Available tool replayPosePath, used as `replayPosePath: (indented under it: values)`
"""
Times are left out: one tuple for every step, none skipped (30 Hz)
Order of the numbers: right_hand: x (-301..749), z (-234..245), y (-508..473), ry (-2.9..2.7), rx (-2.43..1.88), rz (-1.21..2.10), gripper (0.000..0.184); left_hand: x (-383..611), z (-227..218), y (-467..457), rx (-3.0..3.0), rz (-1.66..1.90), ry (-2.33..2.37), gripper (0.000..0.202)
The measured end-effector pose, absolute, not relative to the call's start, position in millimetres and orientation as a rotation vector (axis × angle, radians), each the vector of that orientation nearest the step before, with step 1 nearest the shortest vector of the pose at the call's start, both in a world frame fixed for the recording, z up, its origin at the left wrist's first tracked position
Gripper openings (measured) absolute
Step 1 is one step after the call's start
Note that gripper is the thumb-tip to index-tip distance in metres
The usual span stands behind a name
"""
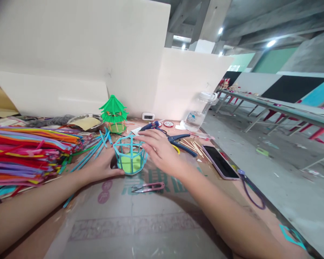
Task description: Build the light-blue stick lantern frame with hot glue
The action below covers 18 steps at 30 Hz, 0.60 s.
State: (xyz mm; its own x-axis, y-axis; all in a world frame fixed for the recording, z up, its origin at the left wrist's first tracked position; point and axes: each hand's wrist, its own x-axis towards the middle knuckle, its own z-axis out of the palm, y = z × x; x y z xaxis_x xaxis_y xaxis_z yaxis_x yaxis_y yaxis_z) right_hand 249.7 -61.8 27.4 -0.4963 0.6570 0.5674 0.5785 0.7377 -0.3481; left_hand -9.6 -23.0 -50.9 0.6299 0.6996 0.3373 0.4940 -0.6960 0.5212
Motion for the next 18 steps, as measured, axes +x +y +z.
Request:
replayPosePath:
  values:
    - [247,27,-64,-2.29,-0.934,0.084,0.035,-9,-50,-23,2.475,0.748,0.948,0.063]
    - [246,26,-64,-2.33,-0.954,0.038,0.036,-9,-50,-24,2.478,0.754,0.948,0.063]
    - [244,23,-64,-2.359,-0.975,0.006,0.036,-9,-50,-24,2.482,0.761,0.947,0.063]
    - [244,20,-63,-2.38,-0.991,-0.012,0.036,-9,-50,-24,2.483,0.768,0.944,0.063]
    - [243,17,-62,-2.392,-1.001,-0.017,0.036,-9,-51,-23,2.482,0.774,0.937,0.064]
    - [243,14,-61,-2.396,-1.006,-0.011,0.036,-9,-51,-23,2.48,0.778,0.928,0.065]
    - [243,12,-60,-2.388,-1.007,-0.002,0.037,-9,-52,-23,2.481,0.781,0.917,0.067]
    - [243,10,-59,-2.38,-1.008,0.008,0.037,-9,-52,-23,2.485,0.788,0.908,0.07]
    - [243,10,-59,-2.376,-1.005,0.02,0.037,-9,-53,-23,2.492,0.793,0.905,0.073]
    - [243,10,-60,-2.374,-0.998,0.036,0.037,-9,-53,-23,2.501,0.797,0.908,0.076]
    - [243,10,-60,-2.364,-0.987,0.058,0.036,-10,-53,-23,2.509,0.801,0.919,0.077]
    - [243,11,-60,-2.341,-0.978,0.09,0.035,-10,-53,-24,2.511,0.805,0.942,0.078]
    - [244,12,-60,-2.292,-0.972,0.128,0.034,-10,-53,-24,2.505,0.812,0.98,0.079]
    - [245,13,-59,-2.219,-0.976,0.172,0.033,-10,-54,-25,2.493,0.827,1.027,0.081]
    - [247,13,-57,-2.128,-0.99,0.224,0.033,-10,-54,-25,2.48,0.85,1.07,0.083]
    - [250,13,-55,-2.042,-1.006,0.297,0.033,-10,-54,-26,2.467,0.875,1.094,0.084]
    - [254,12,-51,-1.986,-1.017,0.401,0.035,-10,-54,-26,2.446,0.903,1.092,0.085]
    - [258,10,-48,-1.97,-1.011,0.538,0.038,-10,-55,-26,2.408,0.93,1.065,0.084]
